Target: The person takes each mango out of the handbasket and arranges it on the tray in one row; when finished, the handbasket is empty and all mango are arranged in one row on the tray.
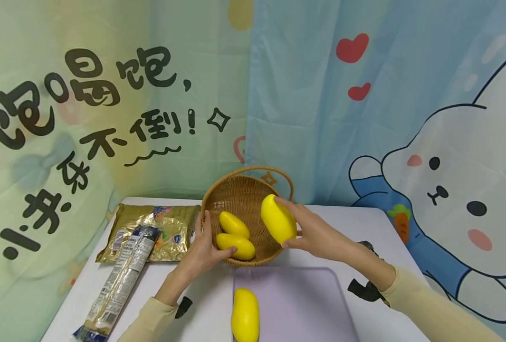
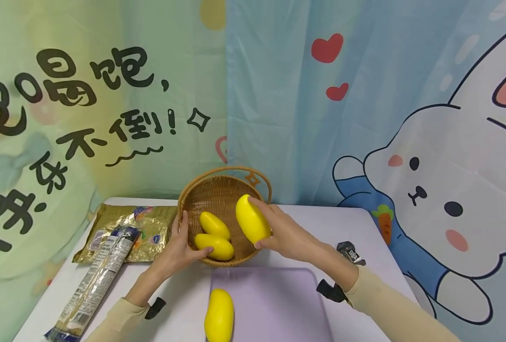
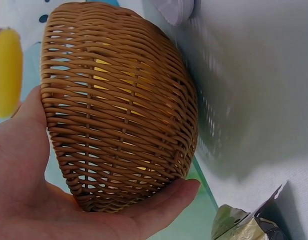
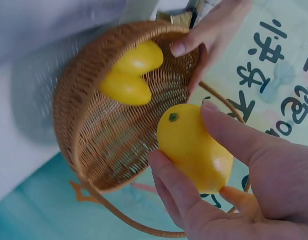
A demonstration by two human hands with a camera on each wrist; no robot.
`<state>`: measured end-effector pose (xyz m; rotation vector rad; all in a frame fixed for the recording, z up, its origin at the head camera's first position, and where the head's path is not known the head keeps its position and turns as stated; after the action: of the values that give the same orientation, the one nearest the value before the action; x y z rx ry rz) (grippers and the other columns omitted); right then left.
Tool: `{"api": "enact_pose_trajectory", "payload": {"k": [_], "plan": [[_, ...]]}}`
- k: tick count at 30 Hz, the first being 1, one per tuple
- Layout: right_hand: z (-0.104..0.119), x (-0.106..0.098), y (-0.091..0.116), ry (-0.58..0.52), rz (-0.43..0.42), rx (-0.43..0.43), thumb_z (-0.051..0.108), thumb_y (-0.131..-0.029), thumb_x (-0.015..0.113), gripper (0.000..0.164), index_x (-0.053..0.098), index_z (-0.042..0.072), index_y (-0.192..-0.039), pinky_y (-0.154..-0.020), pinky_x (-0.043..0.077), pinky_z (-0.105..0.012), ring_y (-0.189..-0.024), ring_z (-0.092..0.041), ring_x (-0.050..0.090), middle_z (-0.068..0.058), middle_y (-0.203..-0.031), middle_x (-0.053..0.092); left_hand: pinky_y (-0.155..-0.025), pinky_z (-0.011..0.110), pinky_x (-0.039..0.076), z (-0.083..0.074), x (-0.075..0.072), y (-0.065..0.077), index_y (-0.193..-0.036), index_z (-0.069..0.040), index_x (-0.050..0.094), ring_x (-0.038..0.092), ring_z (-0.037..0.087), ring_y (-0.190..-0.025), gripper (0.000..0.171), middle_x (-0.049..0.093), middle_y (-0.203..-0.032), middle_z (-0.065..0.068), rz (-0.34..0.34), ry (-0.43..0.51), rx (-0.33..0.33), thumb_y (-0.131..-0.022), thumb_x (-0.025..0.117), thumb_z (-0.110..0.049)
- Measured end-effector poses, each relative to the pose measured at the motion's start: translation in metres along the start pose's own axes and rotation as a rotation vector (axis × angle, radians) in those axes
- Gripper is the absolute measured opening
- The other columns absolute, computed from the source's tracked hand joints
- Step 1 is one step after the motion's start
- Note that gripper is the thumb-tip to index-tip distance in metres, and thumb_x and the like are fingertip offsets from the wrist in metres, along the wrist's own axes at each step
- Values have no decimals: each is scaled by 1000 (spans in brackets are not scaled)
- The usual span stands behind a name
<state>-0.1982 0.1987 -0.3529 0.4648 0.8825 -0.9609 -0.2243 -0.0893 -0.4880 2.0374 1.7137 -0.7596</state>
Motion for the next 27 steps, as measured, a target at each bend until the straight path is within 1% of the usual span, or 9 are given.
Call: {"api": "enact_pose_trajectory", "payload": {"k": [6, 8, 10, 13, 15, 17, 23, 24, 27], "plan": [[-10, 19, 26, -143, 16, 74, 12, -84, 84, 103, 20, 29, -163, -87, 59, -32, -127, -35, 54, -14, -157, 38, -88, 53, 56, 0, 1, 1, -163, -4, -7, 56, 55, -121, 128, -13, -166, 28, 2, -8, -9, -82, 82, -49], [-13, 28, 35, -180, 31, 98, 13, -84, 84, 103, 20, 29, -163, -86, 59, -30, -128, -37, 54, -13, -160, 36, -84, 50, 57, -1, 1, 2, -163, -5, -7, 60, 53, -117, 127, -12, -166, 28, 4, -11, -12, -82, 82, -49], [-15, 38, 44, -214, 46, 126, 15, -84, 85, 102, 21, 30, -162, -86, 59, -31, -129, -37, 54, -12, -161, 34, -76, 44, 58, -1, 1, 2, -163, -6, -8, 65, 48, -107, 128, -13, -166, 27, 8, -15, -17, -83, 82, -49], [-17, 52, 56, -249, 68, 166, 17, -83, 86, 102, 23, 32, -162, -87, 59, -32, -127, -35, 54, -10, -160, 36, -66, 37, 56, -2, 0, 1, -163, -7, -9, 69, 40, -93, 128, -14, -166, 27, 10, -18, -21, -83, 82, -48], [-19, 61, 62, -263, 82, 185, 18, -82, 86, 102, 24, 31, -162, -87, 59, -33, -126, -34, 55, -10, -160, 37, -64, 34, 54, -2, -1, 1, -163, -8, -10, 70, 37, -88, 128, -14, -166, 27, 8, -19, -25, -83, 82, -48], [-21, 70, 67, -271, 99, 199, 22, -82, 87, 101, 25, 29, -162, -85, 59, -33, -124, -32, 56, -10, -158, 39, -64, 33, 54, -3, -2, 0, -162, -7, -10, 69, 35, -87, 128, -14, -166, 27, 6, -23, -22, -83, 82, -47], [-27, 102, 77, -298, 162, 239, 32, -80, 88, 102, 28, 21, -161, -93, 55, -48, -120, -31, 59, -14, -156, 44, -60, 30, 50, -2, -2, 0, -162, -7, -11, 67, 27, -75, 129, -16, -166, 26, 23, -15, -31, -83, 82, -47], [-28, 107, 79, -302, 172, 248, 32, -79, 88, 102, 28, 20, -161, -94, 54, -50, -119, -31, 59, -15, -154, 46, -59, 30, 50, -2, -2, 0, -162, -6, -11, 67, 27, -74, 128, -16, -166, 26, 26, -14, -30, -83, 82, -47], [-27, 120, 83, -301, 203, 267, 34, -79, 88, 102, 29, 16, -160, -92, 53, -52, -111, -28, 63, -17, -144, 54, -61, 30, 51, -1, -1, 1, -162, -6, -10, 68, 30, -80, 128, -15, -166, 27, 27, -19, -27, -83, 82, -47]]}}
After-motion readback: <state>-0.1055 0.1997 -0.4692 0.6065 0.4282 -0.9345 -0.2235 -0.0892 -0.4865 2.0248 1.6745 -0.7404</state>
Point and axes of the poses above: each hand's wrist, its own y-axis away from the middle knuckle, its own x-axis out of the palm, z = x × y, the point moved 2 cm from there along -y, towards the middle knuckle
